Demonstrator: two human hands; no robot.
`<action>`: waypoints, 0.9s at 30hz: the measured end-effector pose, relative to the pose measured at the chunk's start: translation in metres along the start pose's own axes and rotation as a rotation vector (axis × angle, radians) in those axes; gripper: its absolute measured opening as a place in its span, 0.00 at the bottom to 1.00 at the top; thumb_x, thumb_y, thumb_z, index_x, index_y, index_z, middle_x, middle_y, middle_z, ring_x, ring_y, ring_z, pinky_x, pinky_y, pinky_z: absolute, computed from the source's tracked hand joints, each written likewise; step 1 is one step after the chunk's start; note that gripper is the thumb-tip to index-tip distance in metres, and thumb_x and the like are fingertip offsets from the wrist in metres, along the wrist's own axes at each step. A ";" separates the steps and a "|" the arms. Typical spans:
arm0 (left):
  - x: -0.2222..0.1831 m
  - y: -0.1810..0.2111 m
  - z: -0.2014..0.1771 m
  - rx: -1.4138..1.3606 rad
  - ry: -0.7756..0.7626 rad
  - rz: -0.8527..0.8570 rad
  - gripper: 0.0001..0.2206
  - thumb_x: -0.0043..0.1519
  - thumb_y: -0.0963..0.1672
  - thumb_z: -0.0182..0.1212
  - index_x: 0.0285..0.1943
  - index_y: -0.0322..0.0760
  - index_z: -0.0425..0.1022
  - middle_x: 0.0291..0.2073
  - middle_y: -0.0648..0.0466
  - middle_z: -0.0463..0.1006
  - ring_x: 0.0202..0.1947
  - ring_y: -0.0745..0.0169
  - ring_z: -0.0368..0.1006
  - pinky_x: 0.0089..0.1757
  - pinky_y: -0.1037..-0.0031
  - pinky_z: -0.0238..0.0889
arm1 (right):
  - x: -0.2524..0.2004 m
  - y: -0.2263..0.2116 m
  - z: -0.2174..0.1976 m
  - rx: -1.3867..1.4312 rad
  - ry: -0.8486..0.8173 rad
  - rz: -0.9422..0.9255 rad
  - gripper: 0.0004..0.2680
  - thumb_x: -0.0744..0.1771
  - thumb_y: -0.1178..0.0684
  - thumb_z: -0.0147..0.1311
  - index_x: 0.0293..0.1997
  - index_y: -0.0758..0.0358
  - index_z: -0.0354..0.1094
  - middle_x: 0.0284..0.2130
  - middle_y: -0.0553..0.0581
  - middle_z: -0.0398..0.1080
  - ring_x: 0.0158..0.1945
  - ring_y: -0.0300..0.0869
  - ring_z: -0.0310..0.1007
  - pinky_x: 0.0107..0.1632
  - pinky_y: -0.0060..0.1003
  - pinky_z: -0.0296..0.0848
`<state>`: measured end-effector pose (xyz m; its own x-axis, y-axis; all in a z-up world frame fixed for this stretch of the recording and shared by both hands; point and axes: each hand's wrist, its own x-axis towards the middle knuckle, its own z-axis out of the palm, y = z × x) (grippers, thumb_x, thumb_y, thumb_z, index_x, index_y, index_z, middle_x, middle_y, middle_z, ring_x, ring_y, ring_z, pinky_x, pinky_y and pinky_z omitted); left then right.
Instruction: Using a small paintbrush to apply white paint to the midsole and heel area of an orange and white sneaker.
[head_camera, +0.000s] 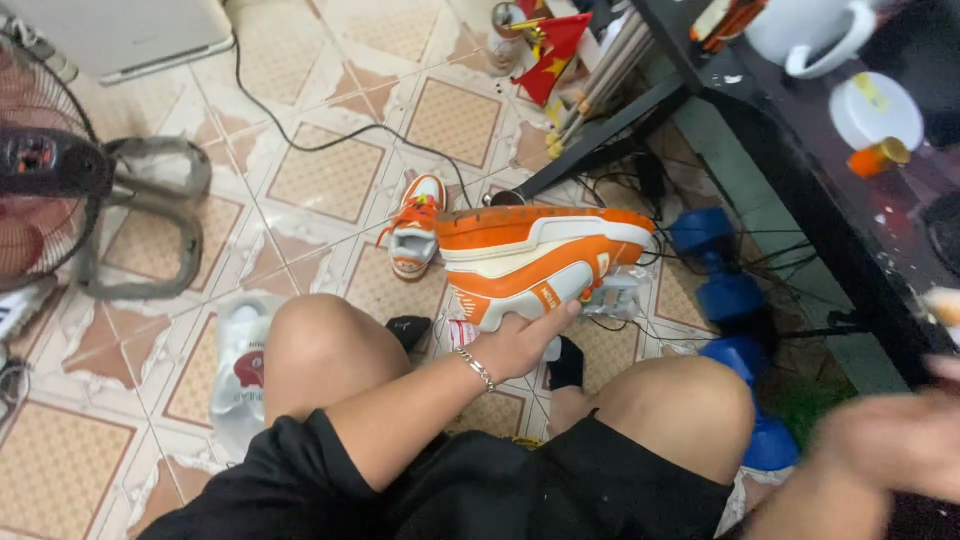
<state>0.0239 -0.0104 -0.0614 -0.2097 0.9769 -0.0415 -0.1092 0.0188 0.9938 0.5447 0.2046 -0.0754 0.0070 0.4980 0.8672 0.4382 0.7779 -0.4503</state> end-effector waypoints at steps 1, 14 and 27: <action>0.002 -0.011 0.002 -0.037 -0.011 0.097 0.26 0.77 0.51 0.77 0.71 0.23 0.89 0.69 0.35 0.90 0.75 0.44 0.81 0.80 0.38 0.63 | 0.039 -0.114 0.094 0.075 0.026 -0.052 0.15 0.88 0.49 0.35 0.67 0.78 0.57 0.71 0.83 0.66 0.60 0.66 0.65 0.69 0.63 0.73; 0.022 -0.004 -0.015 0.222 -0.107 0.289 0.18 0.84 0.49 0.57 0.69 0.32 0.86 0.58 0.52 0.94 0.52 0.57 0.91 0.51 0.69 0.82 | -0.001 -0.294 0.301 0.785 -0.014 0.416 0.16 0.77 0.62 0.64 0.57 0.54 0.51 0.45 0.81 0.79 0.31 0.48 0.80 0.39 0.34 0.82; 0.026 -0.070 -0.009 0.100 -0.046 0.196 0.28 0.86 0.51 0.59 0.83 0.20 0.79 0.72 0.33 0.87 0.80 0.62 0.74 0.89 0.54 0.41 | -0.001 -0.345 0.308 0.675 -0.120 0.420 0.16 0.76 0.66 0.67 0.48 0.61 0.54 0.42 0.82 0.80 0.26 0.47 0.82 0.32 0.36 0.83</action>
<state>0.0172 0.0119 -0.1333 -0.1726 0.9725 0.1561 0.0270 -0.1537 0.9877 0.1164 0.0537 0.0140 -0.0631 0.8083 0.5854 -0.2173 0.5613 -0.7986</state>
